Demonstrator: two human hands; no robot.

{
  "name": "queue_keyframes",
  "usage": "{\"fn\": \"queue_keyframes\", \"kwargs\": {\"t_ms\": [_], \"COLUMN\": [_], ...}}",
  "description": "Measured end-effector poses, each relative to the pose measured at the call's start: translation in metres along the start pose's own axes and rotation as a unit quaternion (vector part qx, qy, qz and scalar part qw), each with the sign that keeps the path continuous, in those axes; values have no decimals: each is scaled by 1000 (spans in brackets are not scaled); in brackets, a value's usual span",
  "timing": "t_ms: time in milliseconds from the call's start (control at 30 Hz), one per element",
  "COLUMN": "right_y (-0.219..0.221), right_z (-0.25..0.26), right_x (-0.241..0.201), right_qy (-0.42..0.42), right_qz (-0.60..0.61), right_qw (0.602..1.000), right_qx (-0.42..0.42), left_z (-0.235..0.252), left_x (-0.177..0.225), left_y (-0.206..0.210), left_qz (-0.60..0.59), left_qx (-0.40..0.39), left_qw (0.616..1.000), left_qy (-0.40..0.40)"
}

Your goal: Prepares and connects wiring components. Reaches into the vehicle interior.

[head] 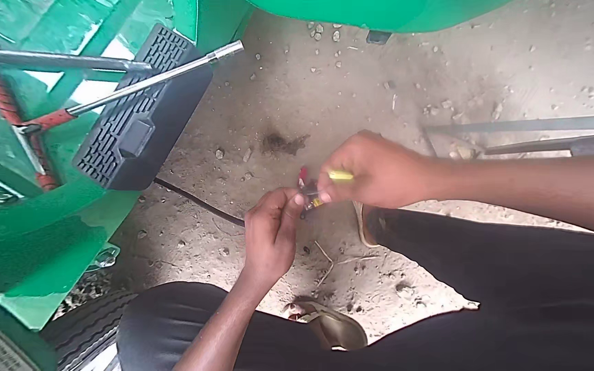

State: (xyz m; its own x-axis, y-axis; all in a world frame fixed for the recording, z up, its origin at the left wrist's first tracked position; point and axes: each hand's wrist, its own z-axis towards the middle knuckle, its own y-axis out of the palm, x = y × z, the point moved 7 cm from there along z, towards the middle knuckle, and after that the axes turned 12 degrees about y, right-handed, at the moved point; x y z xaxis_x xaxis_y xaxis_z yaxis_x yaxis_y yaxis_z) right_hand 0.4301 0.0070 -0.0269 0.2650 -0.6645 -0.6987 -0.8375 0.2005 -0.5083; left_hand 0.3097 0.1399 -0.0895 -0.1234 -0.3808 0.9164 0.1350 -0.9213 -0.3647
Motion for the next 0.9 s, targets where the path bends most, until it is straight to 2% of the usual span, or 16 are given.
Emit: {"fn": "queue_keyframes", "kwargs": {"t_ms": [133, 300, 500, 633, 700, 767, 833, 900], "right_y": [-12, -38, -61, -56, -68, -72, -57, -31], "right_z": [-14, -33, -20, 2, 3, -5, -13, -14], "right_x": [0, -9, -9, 1, 2, 3, 4, 8], "right_qy": [29, 17, -41, 13, 35, -1, -59, -65], "right_qz": [13, -4, -117, -166, -156, -99, 1, 72], "right_qw": [999, 1000, 986, 971, 961, 961, 975, 987], "right_qx": [-12, 8, 109, 170, 227, 260, 215, 126], "left_z": [6, 6, -8, -16, -18, -20, -18, -16], "left_x": [-1, -2, 25, 35, 35, 34, 31, 27], "left_y": [-5, -4, 5, 15, 16, 13, 6, 0], "left_qz": [57, 84, 116, 137, 138, 132, 125, 110], "left_qx": [-1, -33, -24, -5, -2, 10, 25, 31], "left_qw": [997, 992, 973, 964, 964, 968, 972, 978], "left_qy": [50, 93, 199, 225, 228, 215, 196, 177]}}
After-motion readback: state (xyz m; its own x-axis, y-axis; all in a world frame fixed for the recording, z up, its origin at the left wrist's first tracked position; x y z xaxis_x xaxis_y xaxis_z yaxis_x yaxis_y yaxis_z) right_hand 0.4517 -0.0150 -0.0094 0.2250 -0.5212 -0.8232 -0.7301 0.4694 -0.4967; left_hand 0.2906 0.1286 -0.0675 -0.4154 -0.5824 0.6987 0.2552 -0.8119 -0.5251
